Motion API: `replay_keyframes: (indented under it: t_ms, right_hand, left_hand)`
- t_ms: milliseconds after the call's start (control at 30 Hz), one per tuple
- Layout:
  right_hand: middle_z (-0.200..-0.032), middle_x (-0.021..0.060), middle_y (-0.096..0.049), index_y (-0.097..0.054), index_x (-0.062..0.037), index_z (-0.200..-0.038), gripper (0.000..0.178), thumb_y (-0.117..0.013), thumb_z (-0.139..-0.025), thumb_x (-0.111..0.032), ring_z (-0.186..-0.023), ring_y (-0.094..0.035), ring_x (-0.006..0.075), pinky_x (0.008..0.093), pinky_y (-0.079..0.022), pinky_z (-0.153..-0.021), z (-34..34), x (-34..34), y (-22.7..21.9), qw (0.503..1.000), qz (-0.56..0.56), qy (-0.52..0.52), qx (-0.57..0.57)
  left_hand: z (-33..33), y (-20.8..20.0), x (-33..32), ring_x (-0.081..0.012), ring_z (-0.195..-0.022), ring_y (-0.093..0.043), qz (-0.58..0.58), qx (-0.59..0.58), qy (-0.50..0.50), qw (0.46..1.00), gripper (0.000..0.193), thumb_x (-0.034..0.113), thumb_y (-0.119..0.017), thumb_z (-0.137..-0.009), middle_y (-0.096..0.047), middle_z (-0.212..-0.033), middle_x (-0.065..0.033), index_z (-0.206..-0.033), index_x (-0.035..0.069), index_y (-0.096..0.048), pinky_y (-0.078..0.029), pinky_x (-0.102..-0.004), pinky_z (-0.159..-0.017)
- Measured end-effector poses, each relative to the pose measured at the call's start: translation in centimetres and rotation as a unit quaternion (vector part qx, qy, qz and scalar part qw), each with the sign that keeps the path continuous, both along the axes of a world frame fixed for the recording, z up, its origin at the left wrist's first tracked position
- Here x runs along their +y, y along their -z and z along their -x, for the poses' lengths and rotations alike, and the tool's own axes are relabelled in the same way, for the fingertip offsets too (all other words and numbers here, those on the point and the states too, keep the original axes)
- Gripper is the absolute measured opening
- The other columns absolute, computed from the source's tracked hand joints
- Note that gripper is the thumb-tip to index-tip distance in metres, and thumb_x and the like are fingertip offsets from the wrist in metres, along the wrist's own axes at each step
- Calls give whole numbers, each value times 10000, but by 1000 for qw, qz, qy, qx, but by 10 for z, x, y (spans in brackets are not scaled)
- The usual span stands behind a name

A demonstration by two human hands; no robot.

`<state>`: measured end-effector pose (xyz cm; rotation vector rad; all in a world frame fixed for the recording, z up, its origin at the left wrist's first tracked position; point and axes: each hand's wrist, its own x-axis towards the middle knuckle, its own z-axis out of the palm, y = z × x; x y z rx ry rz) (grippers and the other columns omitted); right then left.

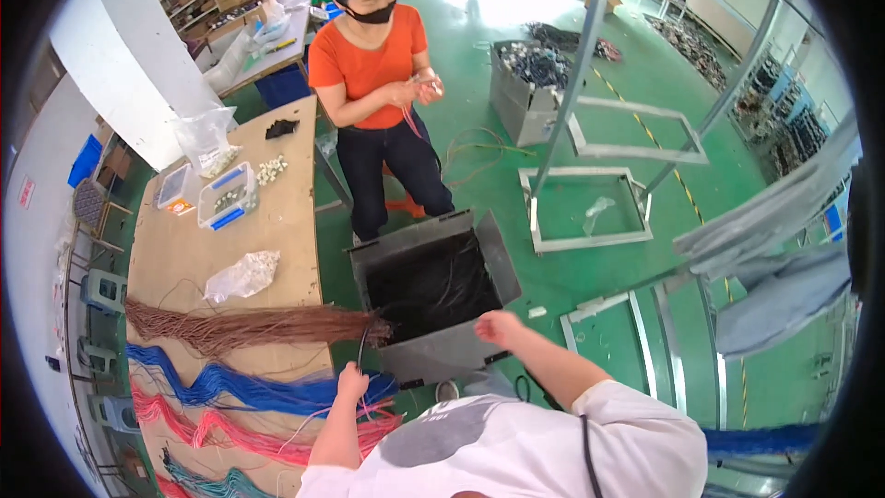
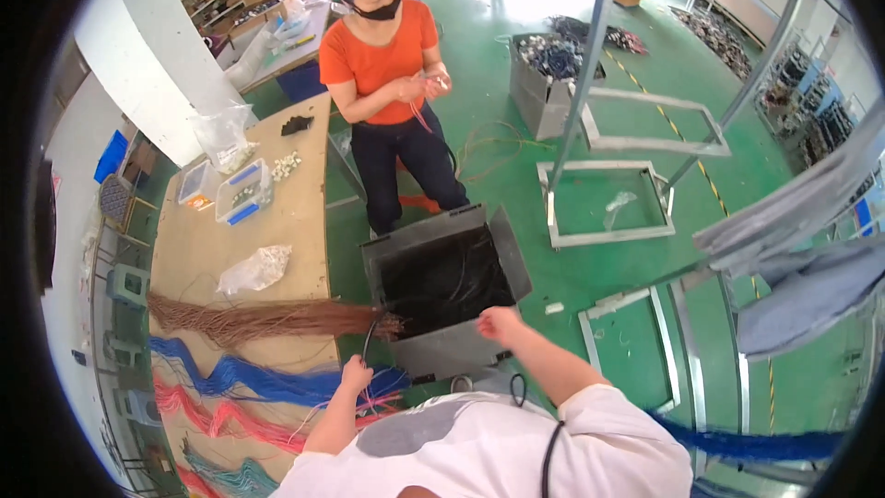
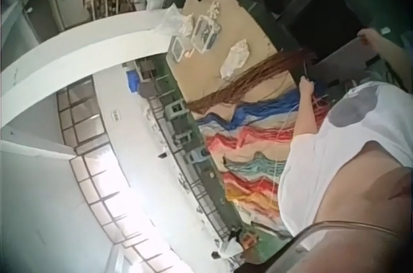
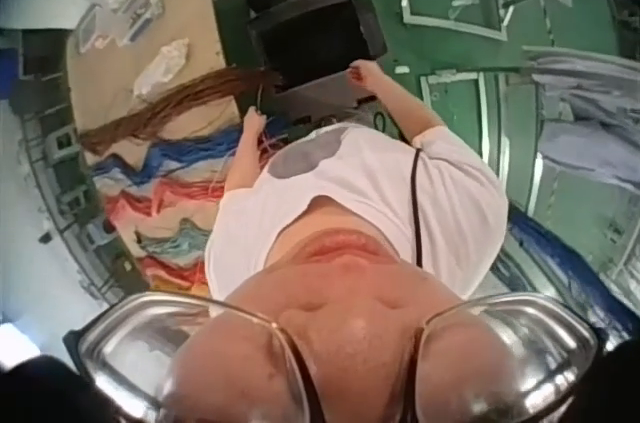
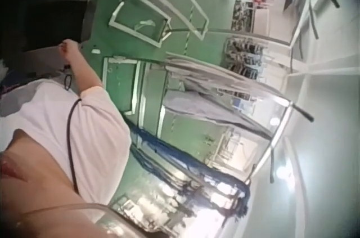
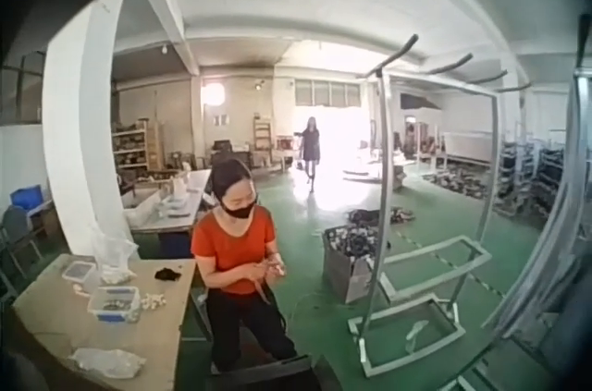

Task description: Selecting, grouping, and organizing various colored electrical wires from a workbench and hanging them onto a metal sorting rack in a factory setting.

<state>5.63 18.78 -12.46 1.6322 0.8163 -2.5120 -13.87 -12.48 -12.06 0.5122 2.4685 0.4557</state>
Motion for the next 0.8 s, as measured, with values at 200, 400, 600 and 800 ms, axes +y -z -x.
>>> replay_keyframes:
  t_ms: [200, 400, 600, 800]
  right_hand:
    - [-756, 109, -569, -504, -22, -836, 133, -510, -776, -140, -639, -543, 203, 312, -469, -557, -164, -6, -18, 974, -80, 178, -111]
    - [-627, 138, -528, -479, 18, -829, 135, -484, -741, -84, -426, -506, 228, 323, -400, -330, -301, -74, 28, 914, -113, 181, -346]
    - [-656, 123, -567, -519, -15, -768, 121, -520, -736, -131, -504, -544, 223, 328, -436, -422, -297, -86, 34, 939, -128, 46, -315]
    - [-699, 122, -578, -509, -18, -828, 150, -516, -761, -152, -574, -566, 210, 316, -458, -470, -255, -64, 7, 956, -154, 7, -250]
  left_hand:
    - [15, 47, -7, -392, -842, -540, -29, -50, -13, 998, 256, 176, -547, -716, -567, -847, -254, -852, -37, -512, -439, -436, -747]
    - [12, 29, 10, -326, -691, -598, -5, -73, -32, 997, 239, 167, -549, -732, -589, -783, -214, -845, -40, -514, -482, -383, -649]
    - [4, 7, 7, -287, -648, -616, 9, -101, -77, 992, 275, 168, -568, -719, -596, -804, -210, -887, -44, -521, -492, -351, -619]
    - [1, 23, 0, -342, -932, -537, 34, -4, -71, 997, 363, 204, -583, -695, -567, -949, -231, -965, -32, -525, -432, -376, -802]
